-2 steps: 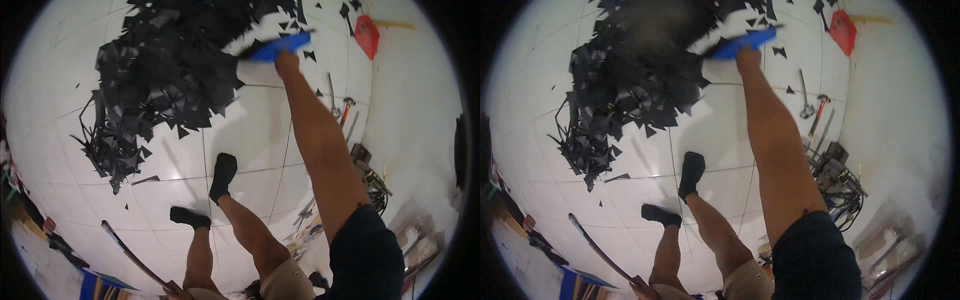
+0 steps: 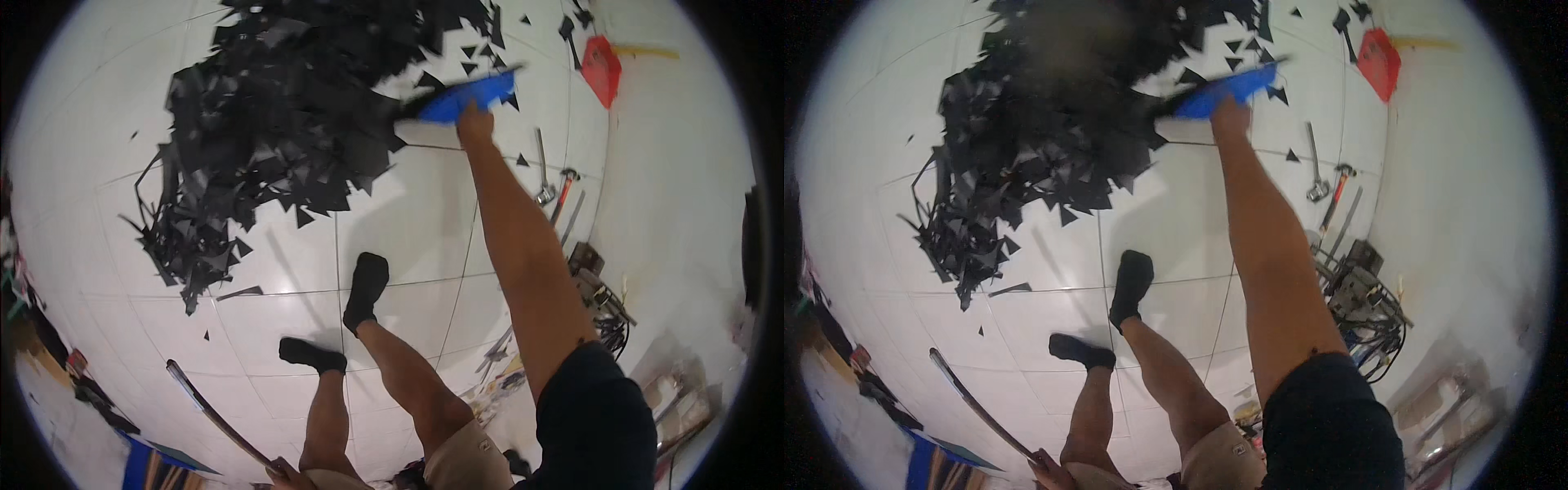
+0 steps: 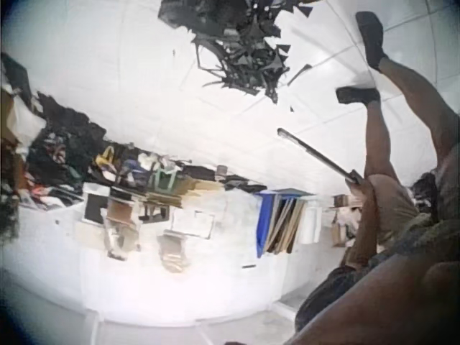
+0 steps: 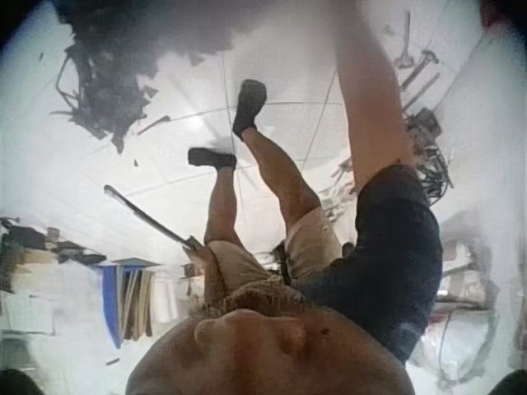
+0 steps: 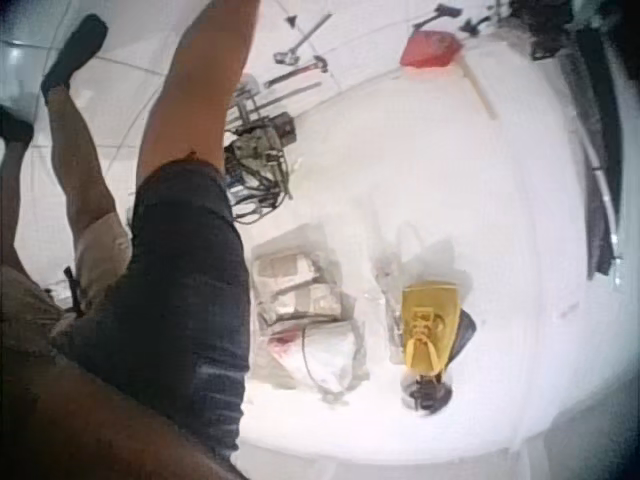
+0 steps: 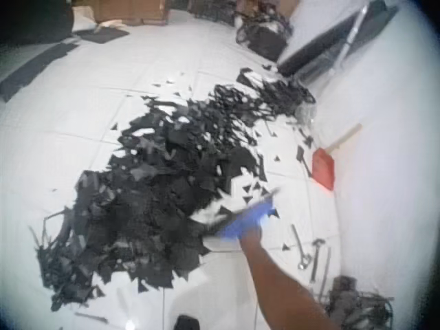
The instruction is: The person sweeps black fabric scraps into a pile using a broom and then picks up the brush part of the broom to sweep smaller scraps together by hand.
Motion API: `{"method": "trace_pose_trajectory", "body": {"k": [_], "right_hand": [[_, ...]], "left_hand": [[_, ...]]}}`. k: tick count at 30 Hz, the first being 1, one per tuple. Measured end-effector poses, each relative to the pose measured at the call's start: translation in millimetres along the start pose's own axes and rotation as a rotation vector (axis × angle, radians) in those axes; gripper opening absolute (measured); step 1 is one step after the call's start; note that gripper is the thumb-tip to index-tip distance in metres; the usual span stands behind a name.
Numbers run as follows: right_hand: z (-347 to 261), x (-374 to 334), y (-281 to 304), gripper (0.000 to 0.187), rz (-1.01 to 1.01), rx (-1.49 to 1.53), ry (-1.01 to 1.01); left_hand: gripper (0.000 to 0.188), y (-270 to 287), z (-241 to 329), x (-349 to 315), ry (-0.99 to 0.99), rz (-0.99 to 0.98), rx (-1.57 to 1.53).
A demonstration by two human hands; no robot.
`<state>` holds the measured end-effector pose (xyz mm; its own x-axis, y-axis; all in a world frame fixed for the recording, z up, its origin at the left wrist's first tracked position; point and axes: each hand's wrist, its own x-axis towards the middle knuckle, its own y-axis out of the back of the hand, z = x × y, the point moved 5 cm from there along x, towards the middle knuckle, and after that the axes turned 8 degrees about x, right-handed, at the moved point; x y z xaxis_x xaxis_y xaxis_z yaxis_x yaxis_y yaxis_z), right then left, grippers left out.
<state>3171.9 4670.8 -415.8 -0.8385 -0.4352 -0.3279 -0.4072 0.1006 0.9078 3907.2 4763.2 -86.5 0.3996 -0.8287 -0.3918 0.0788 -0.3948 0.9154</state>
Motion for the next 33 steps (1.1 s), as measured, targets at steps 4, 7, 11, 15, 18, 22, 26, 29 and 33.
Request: {"method": "trace_pose_trajectory", "body": {"k": [4, 7, 11, 15, 18, 22, 26, 29, 33], "right_hand": [[-18.9, -154.3, -15.4, 0.039, 0.286, 0.584, -0.120], [-83.5, -274.3, -33.4, 0.040, -0.150, 0.483, -0.130], [-178.7, -412.2, -105.5, 0.034, -0.563, 0.233, 0.247], [-287.5, -506.4, -155.4, 0.029, -0.814, 0.034, 0.677], [-341.5, -575.0, -216.2, 0.020, -0.820, -0.053, 0.961], [-403.7, -667.5, -304.5, 0.023, -0.979, -0.203, 1.117], [-436.1, -672.9, -393.5, 0.023, -0.778, -0.318, 1.183], [-463.0, -628.3, -404.5, 0.024, -0.793, -0.272, 1.182], [-478.0, -479.1, -336.6, 0.024, -0.817, -0.419, 1.066]], "left_hand": [[0.026, -18.3, -45.8, -7.1, 0.184, -0.100, -0.084], [0.024, -27.2, -66.9, -13.2, 0.340, -0.125, -0.304], [0.024, -18.4, -75.2, -8.6, 0.423, -0.189, -0.449], [0.025, -18.5, -107.7, -18.7, 0.666, -0.166, -0.619], [0.026, -37.1, -141.2, -26.2, 0.775, -0.130, -0.662], [0.026, -42.4, -142.4, -33.4, 0.867, -0.258, -0.579], [0.026, -65.1, -133.8, -51.0, 1.064, -0.207, -0.695], [0.025, -61.7, -115.6, -66.8, 1.288, -0.253, -0.755], [0.026, -54.7, -84.1, -62.8, 1.203, -0.178, -0.700]]}}
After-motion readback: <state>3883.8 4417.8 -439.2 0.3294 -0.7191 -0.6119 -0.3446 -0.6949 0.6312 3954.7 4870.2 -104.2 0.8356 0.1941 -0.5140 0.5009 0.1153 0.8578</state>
